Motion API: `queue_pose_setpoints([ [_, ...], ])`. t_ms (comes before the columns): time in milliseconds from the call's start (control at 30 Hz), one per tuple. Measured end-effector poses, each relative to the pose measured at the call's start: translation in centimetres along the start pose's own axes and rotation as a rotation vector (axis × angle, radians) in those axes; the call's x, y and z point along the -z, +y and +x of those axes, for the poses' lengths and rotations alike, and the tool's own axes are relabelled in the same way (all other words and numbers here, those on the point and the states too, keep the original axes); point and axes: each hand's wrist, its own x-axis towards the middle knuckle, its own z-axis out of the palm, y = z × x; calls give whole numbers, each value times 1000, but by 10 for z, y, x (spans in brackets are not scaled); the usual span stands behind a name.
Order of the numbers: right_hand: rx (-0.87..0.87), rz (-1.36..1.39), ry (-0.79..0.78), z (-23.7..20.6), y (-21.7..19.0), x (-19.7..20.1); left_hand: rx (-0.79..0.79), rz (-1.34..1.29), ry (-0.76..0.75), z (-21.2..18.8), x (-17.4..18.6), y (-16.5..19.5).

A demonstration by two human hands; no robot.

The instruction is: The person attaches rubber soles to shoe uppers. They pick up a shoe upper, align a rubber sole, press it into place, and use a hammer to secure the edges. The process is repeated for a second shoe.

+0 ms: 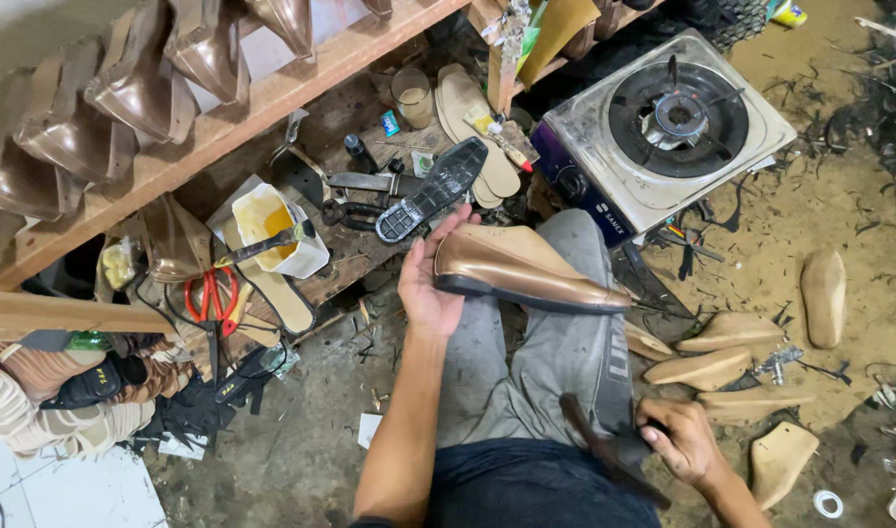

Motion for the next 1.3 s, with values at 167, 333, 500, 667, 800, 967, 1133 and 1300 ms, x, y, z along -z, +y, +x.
queue_pose_setpoints([
  [167,-148,-78,229,38,-34,10,-141,68,-230,-5,-27,0],
  [333,30,75,502,106,-112,35,-313,406,-290,-22,-74,25],
  [500,246,153,554,151,-195,36,-636,926,-313,-60,-126,48],
  [667,385,50,495,188,-227,29,-654,1050,-107,-67,-152,43],
  [800,231,127,481,193,-218,30,-302,688,-303,-63,-139,53],
  [967,199,218,448,189,-196,31,-179,783,-537,-66,-113,60],
  [1133,178,291,428,186,-188,27,-230,989,-498,-65,-106,56],
  [1300,193,290,439,184,-185,23,-227,983,-487,-71,-103,54],
])
